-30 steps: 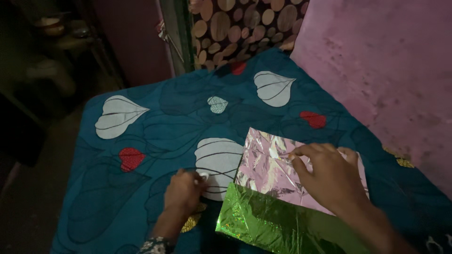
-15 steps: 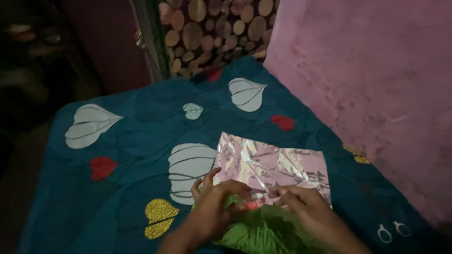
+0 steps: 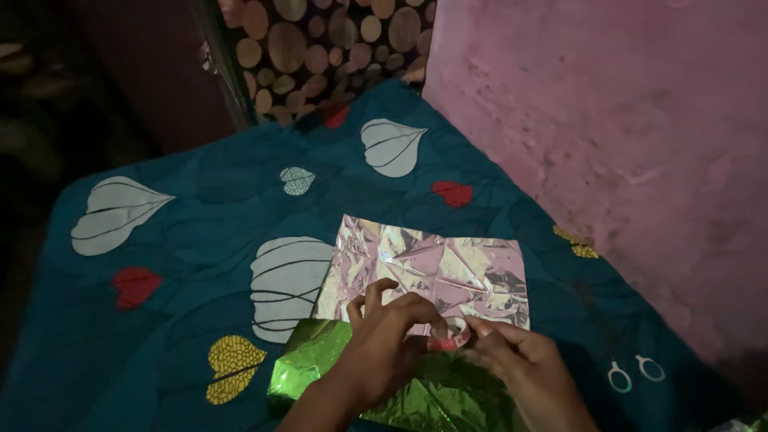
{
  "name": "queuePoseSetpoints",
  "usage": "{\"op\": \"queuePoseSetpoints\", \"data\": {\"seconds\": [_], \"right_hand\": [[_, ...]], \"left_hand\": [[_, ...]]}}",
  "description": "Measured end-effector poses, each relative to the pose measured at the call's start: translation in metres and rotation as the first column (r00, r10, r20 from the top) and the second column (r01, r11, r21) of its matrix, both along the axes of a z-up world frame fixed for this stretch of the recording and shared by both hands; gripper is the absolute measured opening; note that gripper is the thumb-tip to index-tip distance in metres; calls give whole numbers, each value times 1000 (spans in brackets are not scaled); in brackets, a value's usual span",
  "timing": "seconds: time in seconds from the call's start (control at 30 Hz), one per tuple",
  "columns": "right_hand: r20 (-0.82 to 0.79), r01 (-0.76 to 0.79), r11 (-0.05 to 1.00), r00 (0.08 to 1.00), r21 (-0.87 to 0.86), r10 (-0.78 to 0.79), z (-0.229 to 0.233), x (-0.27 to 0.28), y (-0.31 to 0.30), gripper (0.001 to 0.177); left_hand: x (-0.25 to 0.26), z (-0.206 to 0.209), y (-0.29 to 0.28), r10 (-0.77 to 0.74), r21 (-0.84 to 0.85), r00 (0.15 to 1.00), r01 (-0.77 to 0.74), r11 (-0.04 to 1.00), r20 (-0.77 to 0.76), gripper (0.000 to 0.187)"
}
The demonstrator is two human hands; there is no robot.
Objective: The person wraps a rectangular box with green metallic wrapping paper on a bed. They fold the paper over the box, smooth the edges, and secure the folds with adhesive tape. Scissors are used to trim excess paper.
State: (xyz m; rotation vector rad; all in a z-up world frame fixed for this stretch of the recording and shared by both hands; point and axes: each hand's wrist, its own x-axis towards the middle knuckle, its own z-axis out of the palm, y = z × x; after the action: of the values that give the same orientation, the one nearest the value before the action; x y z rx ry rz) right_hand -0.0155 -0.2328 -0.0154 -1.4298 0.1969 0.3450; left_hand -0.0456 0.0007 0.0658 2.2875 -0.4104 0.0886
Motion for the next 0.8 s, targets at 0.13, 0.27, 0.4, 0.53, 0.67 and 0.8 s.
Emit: {"op": "queuePoseSetpoints", "data": {"seconds": [0.13,0.27,0.4,0.53,0.67,0.8], "right_hand": [[132,48,993,991,-105,-34,0,1,4,33],[191,112,988,978,-111,-89,-2,2,4,25],[223,91,990,973,-110,-65,-3,2,3,19],[301,84,988,953,-130,-41,-3,-1,9,17],[347,62,978,938,-200,12,0,-3,10,18],[186,76,988,981,-131,-51,5,-1,9,21]], "left_hand": [[7,-4,-9,29,59,993,-22,998,-115,20],[8,-3,-16,27,64,996,-21,998,-87,25],[7,-3,-19,46,84,993,-37,996,-113,23],[9,-4,-22,48,116,987,-31,993,-151,20],[7,-13,-23,71,61,991,-64,996,-115,24],[7,-26,-23,103,15,974,-103,995,-200,24]]}}
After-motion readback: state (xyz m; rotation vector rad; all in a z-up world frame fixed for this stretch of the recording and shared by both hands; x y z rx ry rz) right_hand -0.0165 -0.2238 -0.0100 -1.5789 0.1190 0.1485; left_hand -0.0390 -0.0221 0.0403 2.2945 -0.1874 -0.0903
